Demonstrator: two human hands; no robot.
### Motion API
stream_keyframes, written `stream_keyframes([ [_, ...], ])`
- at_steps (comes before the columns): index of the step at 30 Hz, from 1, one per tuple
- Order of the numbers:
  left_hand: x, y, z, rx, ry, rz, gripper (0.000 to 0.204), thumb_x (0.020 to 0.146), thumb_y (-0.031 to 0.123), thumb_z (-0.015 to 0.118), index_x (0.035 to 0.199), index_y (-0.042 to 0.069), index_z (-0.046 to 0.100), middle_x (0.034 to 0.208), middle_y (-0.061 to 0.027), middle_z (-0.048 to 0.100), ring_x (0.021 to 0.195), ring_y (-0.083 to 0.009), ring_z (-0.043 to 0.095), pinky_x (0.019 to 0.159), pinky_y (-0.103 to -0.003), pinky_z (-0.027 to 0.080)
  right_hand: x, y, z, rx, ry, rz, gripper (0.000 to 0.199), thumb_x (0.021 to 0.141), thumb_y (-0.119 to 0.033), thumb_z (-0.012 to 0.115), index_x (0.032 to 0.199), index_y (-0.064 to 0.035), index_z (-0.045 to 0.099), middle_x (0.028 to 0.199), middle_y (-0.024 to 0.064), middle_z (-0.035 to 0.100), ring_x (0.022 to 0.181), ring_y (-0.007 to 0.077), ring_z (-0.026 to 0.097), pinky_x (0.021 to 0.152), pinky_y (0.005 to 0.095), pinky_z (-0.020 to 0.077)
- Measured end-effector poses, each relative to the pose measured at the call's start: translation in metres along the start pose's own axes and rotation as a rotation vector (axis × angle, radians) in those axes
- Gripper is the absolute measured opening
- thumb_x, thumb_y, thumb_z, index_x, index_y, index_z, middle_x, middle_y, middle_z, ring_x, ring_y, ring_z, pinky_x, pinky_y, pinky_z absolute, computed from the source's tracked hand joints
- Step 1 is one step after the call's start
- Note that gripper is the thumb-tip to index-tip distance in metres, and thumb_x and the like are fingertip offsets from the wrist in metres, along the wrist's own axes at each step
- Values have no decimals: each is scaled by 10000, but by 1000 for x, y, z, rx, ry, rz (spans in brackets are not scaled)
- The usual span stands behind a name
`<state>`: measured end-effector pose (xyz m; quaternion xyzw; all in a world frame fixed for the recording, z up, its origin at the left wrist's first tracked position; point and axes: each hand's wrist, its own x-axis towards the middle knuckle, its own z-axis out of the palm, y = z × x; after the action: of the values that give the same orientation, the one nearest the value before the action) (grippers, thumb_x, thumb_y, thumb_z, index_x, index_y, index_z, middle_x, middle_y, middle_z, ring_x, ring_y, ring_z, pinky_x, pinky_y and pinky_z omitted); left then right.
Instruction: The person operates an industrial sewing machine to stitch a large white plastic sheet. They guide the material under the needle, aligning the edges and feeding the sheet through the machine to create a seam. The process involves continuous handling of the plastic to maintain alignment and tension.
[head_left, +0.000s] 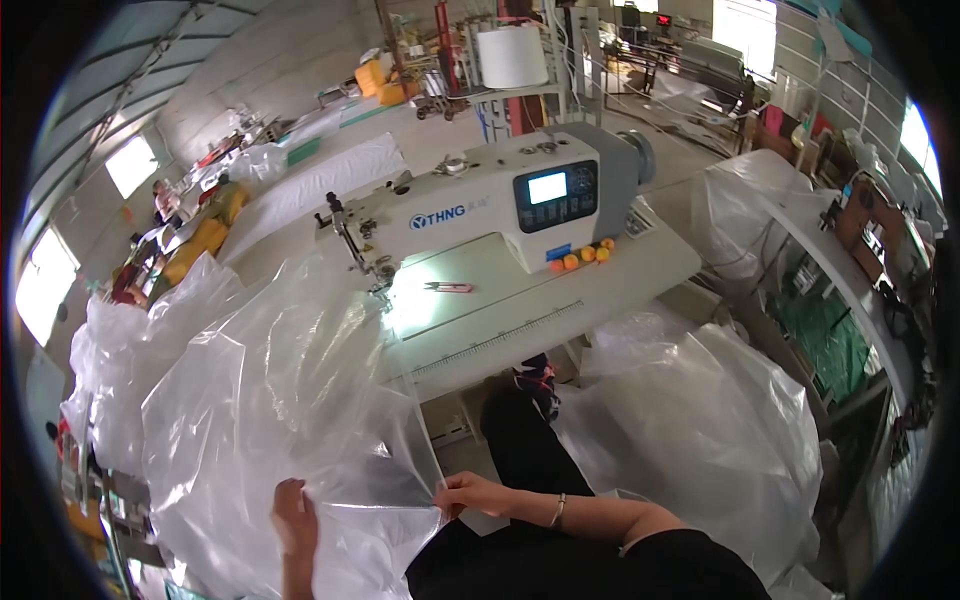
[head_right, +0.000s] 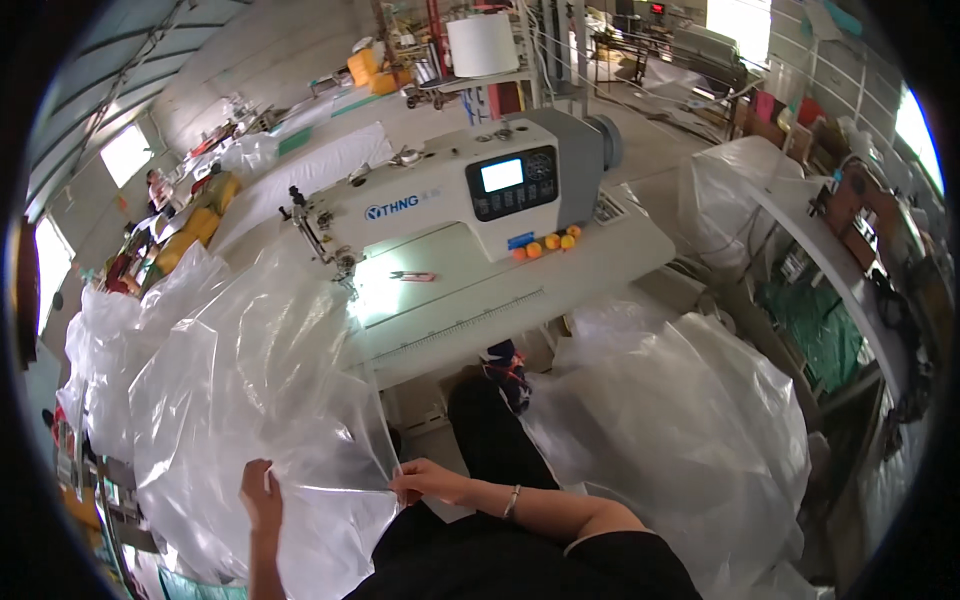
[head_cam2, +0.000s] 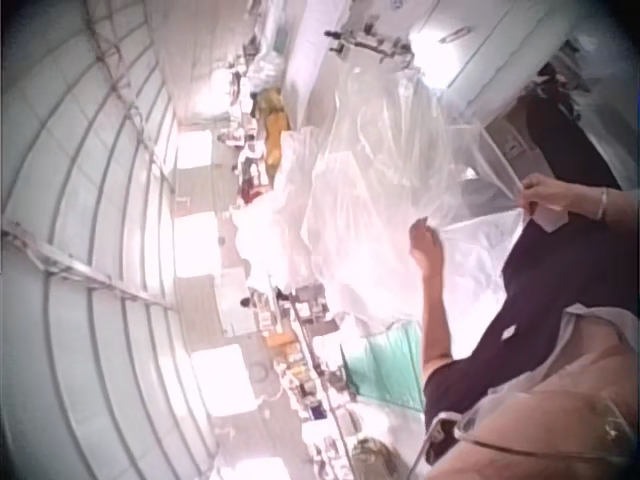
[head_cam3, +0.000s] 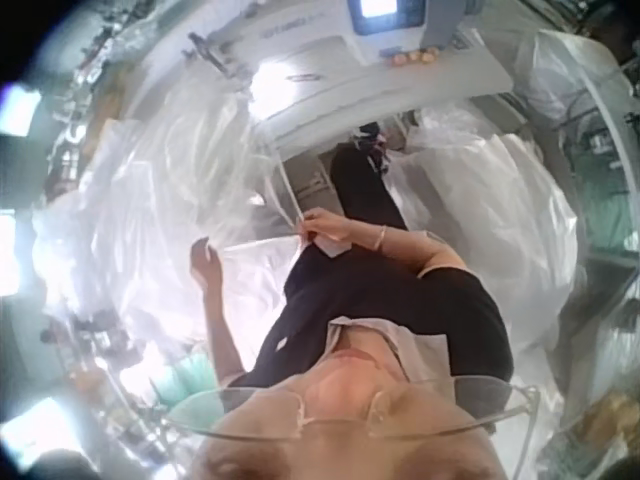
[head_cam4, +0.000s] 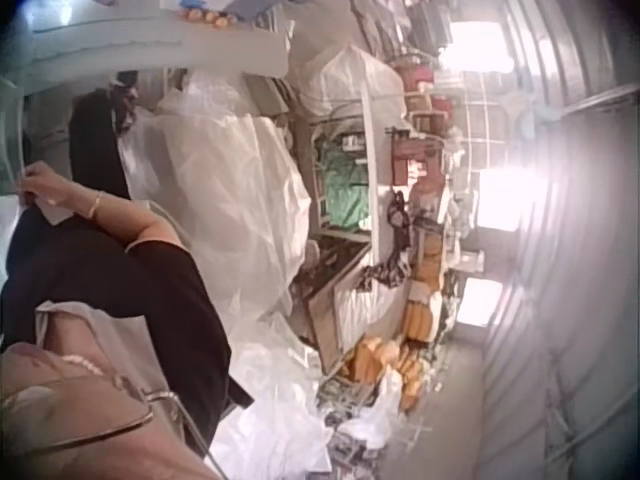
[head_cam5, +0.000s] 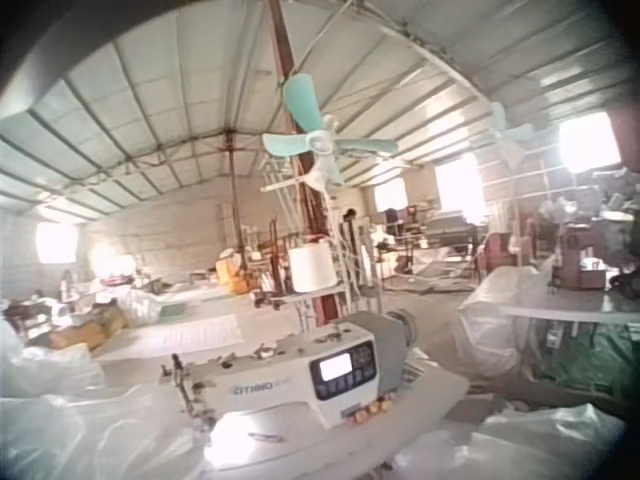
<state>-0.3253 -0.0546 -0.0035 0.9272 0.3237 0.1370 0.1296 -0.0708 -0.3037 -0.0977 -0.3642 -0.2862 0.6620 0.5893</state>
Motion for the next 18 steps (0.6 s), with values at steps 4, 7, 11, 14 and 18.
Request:
stream_keyframes([
  [4,37,164,10,-18,48,533,577,707,175,760,1221,20,549,1294,-147,523,1234,-416,449,1028,-498,356,-2,-14,23,71,164,-62,193,944,-254,594,930,-63,616,772,-2,609,702,79,572,651,225,462],
  [7,64,171,47,136,48,605,585,725,193,752,1250,40,544,1361,-125,469,1273,-363,424,1027,-493,350,5,-8,22,-28,62,-50,190,954,-234,574,965,-49,618,723,-15,562,674,74,538,598,228,429],
  [11,81,135,61,151,102,591,543,758,155,709,1263,47,542,1375,-113,454,1260,-303,441,993,-459,378,-14,-24,20,-85,96,-31,196,968,-230,557,972,-46,625,718,-20,551,651,61,499,580,221,400],
  [14,82,136,59,169,138,547,486,781,119,669,1247,44,554,1334,-112,483,1188,-279,486,936,-431,416,-25,-33,15,-165,135,-5,207,974,-240,552,953,-49,627,713,-27,543,641,54,483,577,211,391],
  [18,89,124,62,217,123,536,445,789,107,647,1222,43,571,1289,-105,499,1096,-262,518,868,-408,458,-25,-26,13,-139,119,25,215,979,-256,546,925,-64,624,720,-40,541,647,49,481,582,204,392],
])
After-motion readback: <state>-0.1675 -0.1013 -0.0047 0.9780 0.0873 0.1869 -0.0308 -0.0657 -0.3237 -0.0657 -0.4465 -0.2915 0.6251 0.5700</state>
